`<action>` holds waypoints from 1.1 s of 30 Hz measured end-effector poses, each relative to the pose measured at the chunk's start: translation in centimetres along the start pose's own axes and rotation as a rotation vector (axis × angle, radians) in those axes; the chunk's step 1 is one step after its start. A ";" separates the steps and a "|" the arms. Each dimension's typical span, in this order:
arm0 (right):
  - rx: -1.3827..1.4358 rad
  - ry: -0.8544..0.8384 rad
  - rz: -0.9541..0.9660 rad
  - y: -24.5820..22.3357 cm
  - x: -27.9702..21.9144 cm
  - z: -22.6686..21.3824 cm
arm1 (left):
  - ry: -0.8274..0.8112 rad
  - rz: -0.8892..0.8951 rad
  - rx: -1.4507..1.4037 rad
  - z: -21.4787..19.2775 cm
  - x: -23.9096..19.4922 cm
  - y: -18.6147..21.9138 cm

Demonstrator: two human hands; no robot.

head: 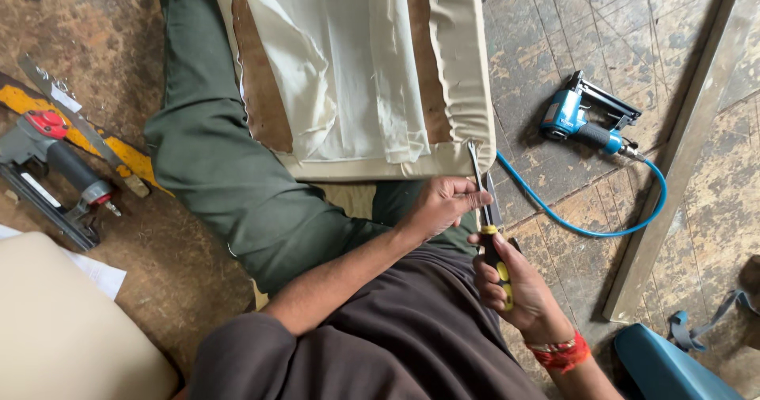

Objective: The person removes staples from the edge of a cushion using a screwdriver and pliers. They pry up staples with the screwdriver and pull them out with pliers, working along the fabric edge.

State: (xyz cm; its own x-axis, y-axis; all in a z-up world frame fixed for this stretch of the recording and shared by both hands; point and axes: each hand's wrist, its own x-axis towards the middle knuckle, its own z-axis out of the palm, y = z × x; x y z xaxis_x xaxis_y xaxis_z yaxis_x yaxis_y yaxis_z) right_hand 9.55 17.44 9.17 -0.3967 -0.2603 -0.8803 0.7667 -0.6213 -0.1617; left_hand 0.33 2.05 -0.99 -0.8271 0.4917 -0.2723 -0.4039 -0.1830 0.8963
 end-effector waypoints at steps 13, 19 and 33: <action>-0.644 0.146 -0.549 1.4 2.9 -0.9 | 0.026 -0.010 -0.094 0.3 1.0 -1.6; 0.340 -0.214 -0.053 2.6 1.1 0.6 | 0.069 0.037 -0.186 0.4 0.0 -1.4; -0.775 0.130 -0.607 1.8 5.2 -4.6 | 0.071 0.100 -0.015 0.6 0.5 -3.1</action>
State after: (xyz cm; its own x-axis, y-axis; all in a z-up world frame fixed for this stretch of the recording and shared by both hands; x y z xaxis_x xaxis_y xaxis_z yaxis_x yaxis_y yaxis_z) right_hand 11.20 18.40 2.28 -0.8085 0.0536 -0.5860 0.5882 0.0446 -0.8075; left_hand 1.42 3.41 -3.72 -0.8889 0.4088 -0.2068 -0.3236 -0.2407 0.9151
